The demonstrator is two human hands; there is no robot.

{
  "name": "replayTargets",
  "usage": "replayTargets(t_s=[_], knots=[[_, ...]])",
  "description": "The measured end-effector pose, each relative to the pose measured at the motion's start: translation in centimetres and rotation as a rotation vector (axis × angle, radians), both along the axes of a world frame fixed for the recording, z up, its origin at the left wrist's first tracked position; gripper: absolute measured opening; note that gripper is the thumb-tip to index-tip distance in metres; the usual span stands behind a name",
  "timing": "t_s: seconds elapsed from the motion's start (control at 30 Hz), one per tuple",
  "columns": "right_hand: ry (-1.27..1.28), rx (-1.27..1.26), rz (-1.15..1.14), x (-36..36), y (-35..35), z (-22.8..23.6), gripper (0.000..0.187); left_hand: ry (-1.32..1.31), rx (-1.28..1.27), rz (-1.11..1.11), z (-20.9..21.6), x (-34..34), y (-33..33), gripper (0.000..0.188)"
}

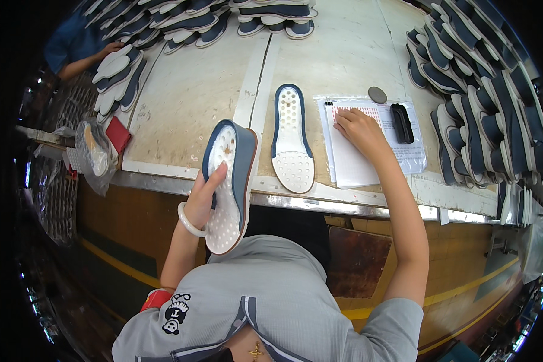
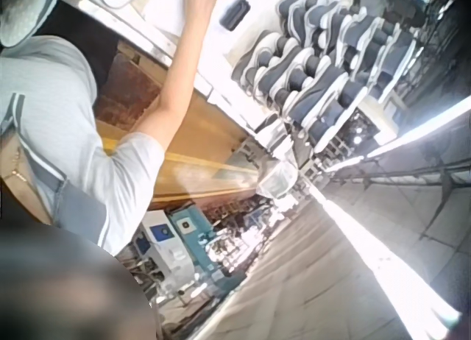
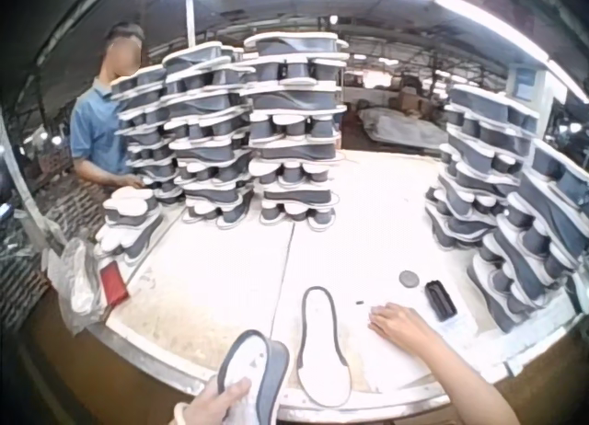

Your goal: The person picks up shoe insoles from a large pile on a table, flips them over, and stacks them into neat piles. They repeatedly handle individual insoles, turning them over to align them before placing them into organized stacks.

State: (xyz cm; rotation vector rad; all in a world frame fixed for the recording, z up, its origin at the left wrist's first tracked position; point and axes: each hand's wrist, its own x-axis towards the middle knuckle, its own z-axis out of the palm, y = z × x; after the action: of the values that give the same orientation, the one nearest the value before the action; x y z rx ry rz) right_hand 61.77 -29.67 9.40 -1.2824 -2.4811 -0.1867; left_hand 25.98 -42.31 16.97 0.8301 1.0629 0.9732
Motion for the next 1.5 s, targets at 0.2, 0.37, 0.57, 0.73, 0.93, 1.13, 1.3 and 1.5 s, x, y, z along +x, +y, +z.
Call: replayTargets(t_s=[0.2, 0.37, 0.57, 0.73, 0.93, 1.13, 1.3, 1.5], knots=[[-0.01, -0.039, -0.03, 0.2, 0.2, -0.2, 0.02, 0.028, 0.011, -0.016, 0.1, -0.3, -0.2, 0.044], [-0.021, 0.063, 0.002, 0.2, -0.2, -0.9, 0.02, 0.067, 0.028, -0.039, 0.4, -0.4, -0.4, 0.043], [0.198, 0.045, -0.166, -1.9, -1.4, 1.5, 0.017, 0.042, -0.023, 0.023, 0.9, -0.2, -0.7, 0.046], [0.538, 0.24, 0.101, -8.3, -6.1, 6.7, 0.026, -0.119, -0.155, -0.019, 0.5, -0.3, -0.2, 0.044], [0.457, 0.421, 0.403, -12.5, -9.3, 10.6, 0.029, -0.252, -0.223, -0.201, 0.7, -0.4, -0.3, 0.052], [0.394, 0.428, 0.42, -12.7, -9.8, 10.6, 0.027, -0.377, -0.318, -0.154, 0.9, -0.1, -0.6, 0.056], [0.398, 0.469, 0.385, -13.2, -9.9, 9.6, 0.025, -0.39, -0.267, -0.23, 0.3, -0.4, -0.7, 0.055], [1.323, -0.424, 0.231, -14.2, -10.8, 9.2, 0.043, -0.242, -0.098, -0.148, -0.3, -0.2, -0.8, 0.048]])
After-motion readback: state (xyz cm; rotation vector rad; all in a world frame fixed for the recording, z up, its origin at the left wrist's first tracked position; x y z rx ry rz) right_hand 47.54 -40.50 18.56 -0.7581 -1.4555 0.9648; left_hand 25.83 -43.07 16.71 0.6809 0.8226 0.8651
